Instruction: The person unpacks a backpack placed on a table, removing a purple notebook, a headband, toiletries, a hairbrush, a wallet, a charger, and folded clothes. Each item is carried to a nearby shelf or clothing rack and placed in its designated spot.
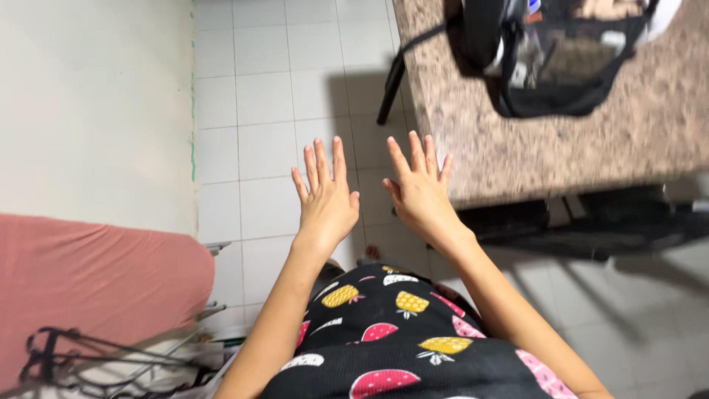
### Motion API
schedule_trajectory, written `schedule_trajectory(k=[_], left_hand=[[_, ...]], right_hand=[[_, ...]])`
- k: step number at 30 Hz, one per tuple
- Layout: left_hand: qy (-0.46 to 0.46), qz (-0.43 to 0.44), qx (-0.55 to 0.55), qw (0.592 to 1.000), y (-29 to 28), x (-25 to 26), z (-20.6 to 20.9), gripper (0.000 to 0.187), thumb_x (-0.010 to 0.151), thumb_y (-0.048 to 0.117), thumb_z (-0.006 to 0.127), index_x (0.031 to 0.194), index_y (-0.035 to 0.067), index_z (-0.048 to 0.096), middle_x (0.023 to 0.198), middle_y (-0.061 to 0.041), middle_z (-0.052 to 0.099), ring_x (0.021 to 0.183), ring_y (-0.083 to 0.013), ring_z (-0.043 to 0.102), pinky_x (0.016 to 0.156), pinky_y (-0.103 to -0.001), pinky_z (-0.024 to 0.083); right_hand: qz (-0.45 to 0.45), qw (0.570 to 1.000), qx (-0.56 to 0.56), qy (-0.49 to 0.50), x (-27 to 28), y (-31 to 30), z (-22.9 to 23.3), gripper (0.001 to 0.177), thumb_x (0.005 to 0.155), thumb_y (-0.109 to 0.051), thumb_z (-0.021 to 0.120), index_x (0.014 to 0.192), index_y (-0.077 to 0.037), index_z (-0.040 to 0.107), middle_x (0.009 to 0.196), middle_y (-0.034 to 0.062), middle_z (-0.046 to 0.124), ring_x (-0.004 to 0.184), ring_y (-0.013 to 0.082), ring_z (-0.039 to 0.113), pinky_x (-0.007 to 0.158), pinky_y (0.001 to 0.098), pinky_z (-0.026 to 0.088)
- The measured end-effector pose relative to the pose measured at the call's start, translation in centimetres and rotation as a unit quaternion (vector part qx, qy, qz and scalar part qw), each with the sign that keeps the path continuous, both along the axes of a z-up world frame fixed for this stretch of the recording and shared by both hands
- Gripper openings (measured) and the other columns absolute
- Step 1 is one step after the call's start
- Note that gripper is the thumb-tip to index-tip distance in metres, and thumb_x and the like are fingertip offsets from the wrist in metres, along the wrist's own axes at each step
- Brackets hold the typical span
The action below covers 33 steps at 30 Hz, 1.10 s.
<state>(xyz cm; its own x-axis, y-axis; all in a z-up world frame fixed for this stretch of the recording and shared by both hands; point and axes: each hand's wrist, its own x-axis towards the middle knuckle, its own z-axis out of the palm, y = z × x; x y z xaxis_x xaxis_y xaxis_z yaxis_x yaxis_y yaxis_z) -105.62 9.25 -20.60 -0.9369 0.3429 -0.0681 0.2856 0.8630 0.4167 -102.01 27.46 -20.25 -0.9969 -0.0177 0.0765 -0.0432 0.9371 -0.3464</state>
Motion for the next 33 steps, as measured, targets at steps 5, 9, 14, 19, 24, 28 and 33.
schedule_trajectory(k=[5, 9, 14, 19, 24, 28, 33], left_hand=[[-0.002, 0.04, 0.017, 0.999, 2.0, -6.5, 0.3, 0.102, 0.089, 0.024, 0.07, 0.161, 0.007, -0.001, 0.166, -0.029, -0.002, 0.155, -0.0442, -0.005, 0.119, -0.068, 0.003], [-0.004, 0.041, 0.023, 0.999, 2.7, -13.4, -0.4, 0.102, 0.089, 0.023, 0.07, 0.161, 0.006, 0.0, 0.166, -0.029, -0.003, 0.155, -0.0445, -0.005, 0.119, -0.068, 0.003], [-0.005, -0.003, 0.018, 1.0, 2.9, -24.2, -1.3, 0.101, 0.089, 0.023, 0.069, 0.161, 0.008, 0.0, 0.166, -0.028, -0.003, 0.155, -0.0437, -0.005, 0.12, -0.066, 0.002], [0.005, -0.09, -0.011, 0.996, 2.8, -36.4, 0.1, 0.1, 0.089, 0.023, 0.069, 0.161, 0.009, 0.0, 0.167, -0.027, -0.004, 0.155, -0.0417, -0.006, 0.121, -0.065, 0.001], [0.031, -0.163, -0.016, 0.986, 3.7, -46.7, 0.5, 0.1, 0.089, 0.023, 0.069, 0.161, 0.009, 0.001, 0.167, -0.028, -0.002, 0.156, -0.0434, -0.004, 0.12, -0.066, 0.003], [0.031, -0.212, -0.008, 0.977, 6.2, -54.3, 0.1, 0.101, 0.088, 0.024, 0.07, 0.161, 0.008, 0.003, 0.166, -0.029, -0.001, 0.155, -0.0443, -0.002, 0.12, -0.067, 0.005], [0.022, -0.28, -0.002, 0.96, 11.1, -63.9, -0.8, 0.1, 0.088, 0.024, 0.071, 0.161, 0.007, 0.005, 0.165, -0.03, -0.001, 0.154, -0.0457, -0.001, 0.119, -0.068, 0.005]], right_hand=[[0.037, 0.999, 0.003, 0.003, -7.8, 1.9, 0.6, 0.068, 0.101, -0.03, 0.057, 0.16, -0.013, 0.029, 0.164, 0.0292, 0.019, 0.152, 0.0516, 0.009, 0.114, 0.076, 0.007], [0.037, 0.999, 0.006, 0.002, -14.5, 2.6, -0.2, 0.067, 0.101, -0.032, 0.057, 0.159, -0.013, 0.03, 0.164, 0.0294, 0.02, 0.152, 0.0517, 0.01, 0.114, 0.0761, 0.006], [-0.003, 1.0, 0.006, 0.001, -24.1, 2.8, -1.8, 0.069, 0.1, -0.034, 0.057, 0.159, -0.013, 0.029, 0.163, 0.0297, 0.02, 0.152, 0.0526, 0.01, 0.112, 0.0772, 0.006], [-0.069, 0.998, -0.003, 0.008, -34.2, 2.0, -1.5, 0.07, 0.1, -0.035, 0.057, 0.16, -0.012, 0.029, 0.163, 0.0314, 0.019, 0.151, 0.0535, 0.009, 0.112, 0.0775, 0.005], [-0.138, 0.99, -0.023, -0.007, -41.9, 2.0, -1.6, 0.071, 0.1, -0.036, 0.057, 0.16, -0.014, 0.028, 0.164, 0.0298, 0.018, 0.152, 0.0524, 0.007, 0.112, 0.077, 0.005], [-0.195, 0.98, -0.037, -0.016, -47.4, 4.1, -2.3, 0.073, 0.099, -0.037, 0.057, 0.16, -0.013, 0.025, 0.164, 0.0295, 0.016, 0.152, 0.0535, 0.005, 0.112, 0.0765, 0.004], [-0.262, 0.965, -0.028, -0.019, -55.4, 8.1, -4.0, 0.072, 0.1, -0.039, 0.056, 0.16, -0.016, 0.025, 0.165, 0.0286, 0.016, 0.153, 0.0516, 0.006, 0.113, 0.0759, 0.004]])
